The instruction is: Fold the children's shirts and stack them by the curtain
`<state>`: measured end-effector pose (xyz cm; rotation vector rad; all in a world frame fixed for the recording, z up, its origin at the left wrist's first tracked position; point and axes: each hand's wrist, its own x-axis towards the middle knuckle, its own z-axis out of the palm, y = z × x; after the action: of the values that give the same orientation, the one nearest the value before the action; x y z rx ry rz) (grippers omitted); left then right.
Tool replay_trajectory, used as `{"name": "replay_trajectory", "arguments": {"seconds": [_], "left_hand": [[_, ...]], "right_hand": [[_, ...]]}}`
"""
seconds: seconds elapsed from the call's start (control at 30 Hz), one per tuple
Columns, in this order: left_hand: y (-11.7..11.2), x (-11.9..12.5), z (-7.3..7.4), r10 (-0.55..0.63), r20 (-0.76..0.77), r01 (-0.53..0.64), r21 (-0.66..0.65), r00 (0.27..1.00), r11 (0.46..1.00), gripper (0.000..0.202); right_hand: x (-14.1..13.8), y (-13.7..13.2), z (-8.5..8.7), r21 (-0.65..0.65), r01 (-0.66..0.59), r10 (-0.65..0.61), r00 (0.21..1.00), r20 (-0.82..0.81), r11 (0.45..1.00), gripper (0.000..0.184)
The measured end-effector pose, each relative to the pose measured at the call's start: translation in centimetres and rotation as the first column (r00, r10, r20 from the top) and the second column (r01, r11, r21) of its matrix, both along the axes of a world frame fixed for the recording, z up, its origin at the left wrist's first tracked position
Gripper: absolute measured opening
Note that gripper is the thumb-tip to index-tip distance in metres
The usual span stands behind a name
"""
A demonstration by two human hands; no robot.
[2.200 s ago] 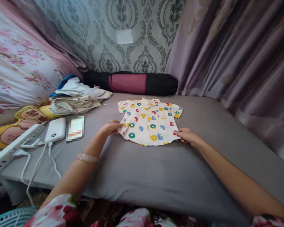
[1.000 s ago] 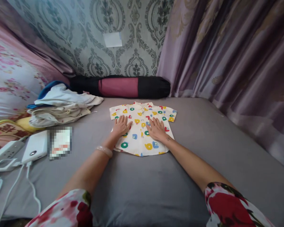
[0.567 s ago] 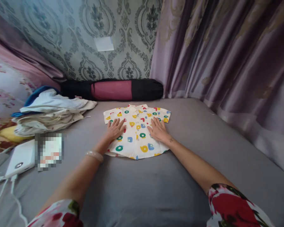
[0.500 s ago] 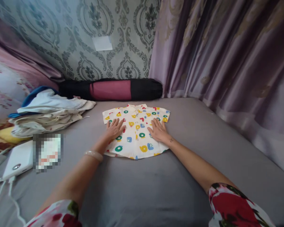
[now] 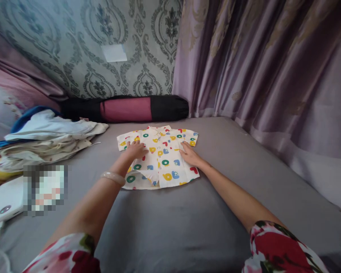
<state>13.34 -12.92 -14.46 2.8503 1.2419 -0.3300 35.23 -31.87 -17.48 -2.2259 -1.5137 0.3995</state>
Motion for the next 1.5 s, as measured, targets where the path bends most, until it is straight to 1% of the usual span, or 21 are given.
{"name": "replay_trajectory", "arguments": {"seconds": [0.07,0.1,0.17,0.27,0.33,0.43,0.53,0.63,0.77,0.83,0.97,1.03,1.07,1.17,1.23,1.27,1.3,1.37,1.43,1.5], "left_hand": [[-1.0,0.8,-0.1,-0.057,0.042,0.055,0.046,0.997,0.997,0.049],[-1.7,1.1,-0.2,-0.099,0.078,0.095,0.052,0.992,0.994,0.049],[-3.4,1.2,-0.5,-0.2,0.167,0.199,0.027,0.965,0.98,0.051],[-6.0,0.2,-0.9,-0.339,0.295,0.362,-0.026,0.893,0.932,0.06],[-7.4,-1.3,-1.0,-0.379,0.328,0.421,-0.066,0.865,0.904,0.067],[-8.6,-3.5,-1.5,-0.398,0.315,0.45,-0.109,0.862,0.886,0.08],[-9.2,-4.9,-2.2,-0.423,0.29,0.47,-0.118,0.859,0.875,0.088],[-9.5,-5.2,-2.7,-0.435,0.267,0.475,-0.106,0.86,0.874,0.095],[-9.5,-5.1,-3.1,-0.449,0.266,0.486,-0.089,0.853,0.87,0.102],[-9.6,-5.1,-3.4,-0.448,0.283,0.481,-0.059,0.848,0.874,0.099],[-9.9,-5.4,-3.8,-0.45,0.313,0.477,-0.009,0.836,0.879,0.078],[-9.9,-5.4,-3.6,-0.45,0.322,0.476,-0.005,0.833,0.879,0.073],[-9.8,-5.2,-3.2,-0.447,0.327,0.476,-0.01,0.832,0.879,0.071],[-9.0,-4.0,-1.3,-0.445,0.347,0.497,-0.07,0.825,0.865,0.059],[-8.1,-2.2,0.2,-0.443,0.347,0.507,-0.117,0.827,0.854,0.055],[-7.5,-1.1,0.8,-0.429,0.34,0.491,-0.119,0.837,0.863,0.054],[-7.0,0.3,1.3,-0.422,0.342,0.483,-0.117,0.84,0.868,0.051],[-6.1,3.5,1.8,-0.437,0.409,0.517,-0.107,0.801,0.849,0.038],[-5.6,7.2,1.8,-0.439,0.458,0.546,-0.128,0.773,0.828,0.031],[-5.7,11.2,1.7,-0.432,0.518,0.572,-0.143,0.738,0.807,0.026]], "right_hand": [[0.9,-1.3,0.1,0.076,0.056,-0.056,0.998,-0.006,0.995,0.055],[1.2,-2.1,0.0,0.085,0.064,-0.065,0.998,0.003,0.994,0.054],[1.5,-3.8,0.0,0.058,0.063,-0.066,0.997,0.039,0.996,0.055],[1.4,-6.0,-0.1,-0.008,0.084,-0.083,0.992,0.092,0.996,0.053],[1.2,-6.8,0.0,-0.036,0.109,-0.105,0.989,0.1,0.993,0.05],[1.1,-7.2,0.5,-0.066,0.11,-0.105,0.991,0.083,0.992,0.044],[1.4,-7.0,0.9,-0.1,0.118,-0.114,0.993,0.037,0.988,0.037],[1.8,-6.8,0.8,-0.108,0.121,-0.122,0.993,0.002,0.987,0.033],[2.3,-6.7,0.2,-0.073,0.107,-0.109,0.994,-0.026,0.992,0.027],[2.2,-6.7,-0.1,-0.056,0.117,-0.118,0.993,-0.015,0.992,0.026],[1.3,-7.0,-0.1,-0.03,0.171,-0.169,0.984,0.064,0.985,0.026],[0.9,-7.1,0.0,-0.028,0.177,-0.174,0.982,0.077,0.984,0.026],[0.9,-7.1,0.0,-0.033,0.175,-0.172,0.983,0.071,0.984,0.025],[1.3,-7.0,0.0,-0.048,0.162,-0.161,0.987,0.019,0.986,0.023],[1.7,-6.9,-0.2,-0.045,0.162,-0.164,0.986,-0.029,0.986,0.02],[2.0,-6.8,-0.3,-0.038,0.17,-0.172,0.984,-0.053,0.985,0.02],[2.2,-6.7,-0.4,-0.034,0.178,-0.18,0.981,-0.075,0.983,0.02],[2.4,-6.7,-0.7,-0.027,0.192,-0.194,0.975,-0.105,0.981,0.021],[2.5,-6.6,-1.0,-0.02,0.195,-0.196,0.974,-0.111,0.981,0.021],[2.4,-6.6,-1.1,-0.012,0.206,-0.206,0.973,-0.104,0.978,0.021]]}}
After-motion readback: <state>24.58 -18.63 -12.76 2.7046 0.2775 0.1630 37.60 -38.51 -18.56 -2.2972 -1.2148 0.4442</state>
